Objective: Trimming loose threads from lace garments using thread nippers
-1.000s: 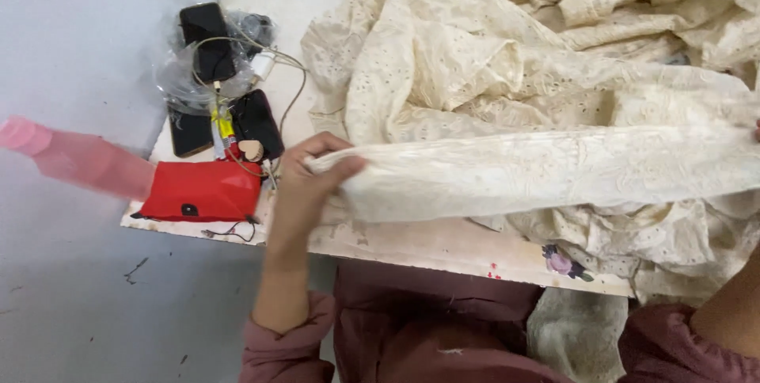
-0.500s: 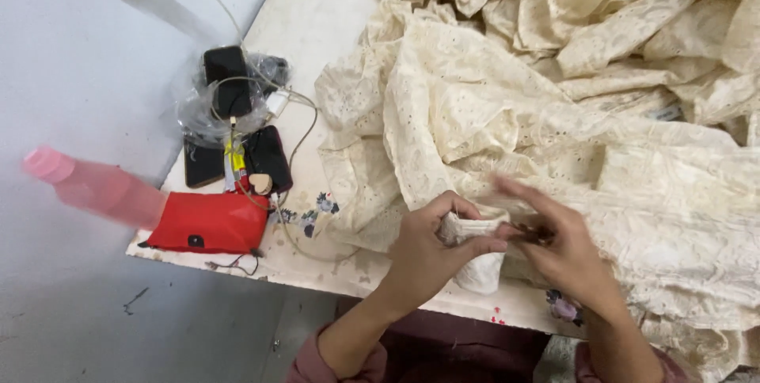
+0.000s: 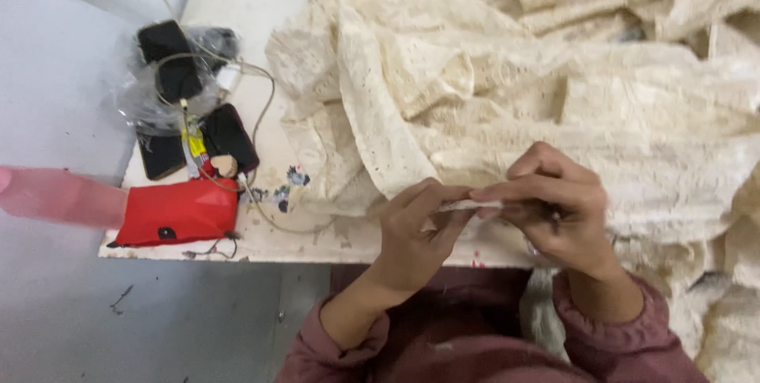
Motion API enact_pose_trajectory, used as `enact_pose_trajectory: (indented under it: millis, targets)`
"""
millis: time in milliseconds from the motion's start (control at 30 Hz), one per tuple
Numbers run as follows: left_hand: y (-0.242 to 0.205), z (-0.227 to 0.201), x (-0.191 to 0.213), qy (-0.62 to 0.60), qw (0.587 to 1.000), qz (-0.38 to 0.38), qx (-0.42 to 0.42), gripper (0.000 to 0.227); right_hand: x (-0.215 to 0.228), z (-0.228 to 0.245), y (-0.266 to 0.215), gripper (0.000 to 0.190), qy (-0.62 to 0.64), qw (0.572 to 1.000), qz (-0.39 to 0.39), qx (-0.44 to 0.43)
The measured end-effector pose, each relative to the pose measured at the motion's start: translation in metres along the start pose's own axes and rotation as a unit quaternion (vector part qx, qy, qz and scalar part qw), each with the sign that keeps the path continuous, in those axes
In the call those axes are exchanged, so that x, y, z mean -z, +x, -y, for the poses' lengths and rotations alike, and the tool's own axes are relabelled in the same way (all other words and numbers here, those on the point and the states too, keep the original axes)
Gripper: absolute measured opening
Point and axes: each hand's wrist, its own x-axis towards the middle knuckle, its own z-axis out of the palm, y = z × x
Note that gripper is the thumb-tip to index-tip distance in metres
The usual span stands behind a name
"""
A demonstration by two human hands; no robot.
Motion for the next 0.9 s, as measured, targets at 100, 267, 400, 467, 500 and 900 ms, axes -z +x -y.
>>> enact_pose_trajectory:
  millis: [100, 267, 400, 467, 500, 900]
  targets:
    - [-0.002, -0.002, 0.002, -0.068, 0.998, 0.010, 0.014, 0.015, 0.002, 0.009, -0.011, 0.021, 0.093, 0.989, -0.023, 0.111]
    - [0.006, -0.012, 0.007, -0.174, 0.973, -0.049, 0.143, 0.007, 0.026, -0.001, -0.046, 0.043, 0.066, 0.996, 0.003, 0.067]
    - [0.004, -0.012, 0.003, -0.182, 0.967, -0.047, 0.169, 0.006, 0.001, 0.001, -0.018, 0.026, -0.071, 0.995, -0.049, -0.051]
    - [0.002, -0.010, 0.000, -0.237, 0.941, -0.086, 0.225, 0.015, -0.003, 0.000, -0.015, 0.027, -0.040, 0.995, -0.092, -0.015]
    - [0.003, -0.011, -0.002, -0.237, 0.941, -0.089, 0.225, 0.015, -0.005, -0.001, -0.012, 0.027, -0.039, 0.995, -0.090, -0.014]
    - [-0.001, -0.012, -0.011, -0.144, 0.961, -0.096, 0.215, 0.020, -0.006, -0.020, -0.017, 0.020, -0.170, 0.953, -0.188, 0.165]
